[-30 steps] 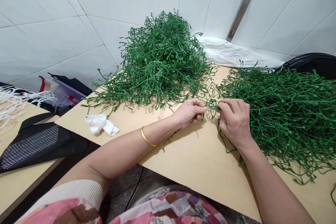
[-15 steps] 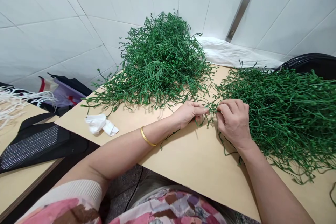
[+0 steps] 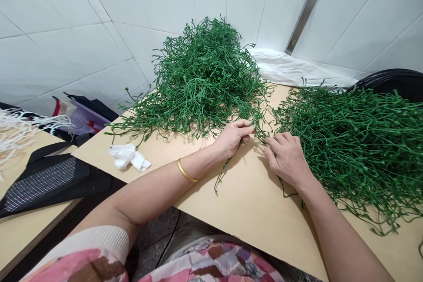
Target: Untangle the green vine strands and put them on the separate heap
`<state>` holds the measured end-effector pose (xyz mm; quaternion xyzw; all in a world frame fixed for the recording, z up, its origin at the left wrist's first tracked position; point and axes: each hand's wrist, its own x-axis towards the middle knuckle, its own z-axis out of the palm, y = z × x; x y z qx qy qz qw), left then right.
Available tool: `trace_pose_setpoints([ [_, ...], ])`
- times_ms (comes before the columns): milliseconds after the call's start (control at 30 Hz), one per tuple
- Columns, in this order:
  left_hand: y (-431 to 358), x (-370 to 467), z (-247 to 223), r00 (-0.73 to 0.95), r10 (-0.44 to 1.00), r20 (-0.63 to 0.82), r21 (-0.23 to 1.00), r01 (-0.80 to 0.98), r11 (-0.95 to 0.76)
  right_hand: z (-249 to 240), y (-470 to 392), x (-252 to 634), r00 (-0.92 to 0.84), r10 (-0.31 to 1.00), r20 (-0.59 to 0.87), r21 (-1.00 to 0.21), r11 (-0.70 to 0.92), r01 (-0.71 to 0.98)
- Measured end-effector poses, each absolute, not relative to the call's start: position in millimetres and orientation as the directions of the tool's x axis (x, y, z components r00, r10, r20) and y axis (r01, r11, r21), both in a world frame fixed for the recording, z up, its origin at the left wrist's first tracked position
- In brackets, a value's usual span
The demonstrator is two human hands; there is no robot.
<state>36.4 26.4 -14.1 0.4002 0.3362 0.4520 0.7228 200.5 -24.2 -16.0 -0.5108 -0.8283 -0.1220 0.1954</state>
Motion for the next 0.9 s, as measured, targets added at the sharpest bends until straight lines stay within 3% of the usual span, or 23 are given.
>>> trace_pose_setpoints([
  [167, 26, 37, -12, 0.321, 0.938, -0.133, 0.908, -0.339, 0.245, -18, -19, 210, -0.257, 0.819, 0.514, -0.074, 0.340, 0.938],
  [367, 24, 39, -7, 0.321, 0.935, -0.150, 0.913, -0.317, 0.255, -8, -23, 209, -0.147, 0.725, 0.673, -0.264, 0.421, 0.868],
  [567, 26, 39, -12, 0.296, 0.945, -0.138, 0.915, -0.326, 0.236, -5, -27, 203, -0.177, 0.692, 0.700, -0.216, 0.441, 0.871],
  [767, 26, 39, -12, 0.260, 0.952, -0.160, 0.928, -0.290, 0.235, -3, -31, 203, -0.044, 0.600, 0.798, -0.306, 0.467, 0.830],
  [900, 22, 40, -9, 0.301, 0.942, -0.146, 0.930, -0.282, 0.234, -6, -32, 197, -0.273, 0.644, 0.715, -0.204, 0.565, 0.800],
])
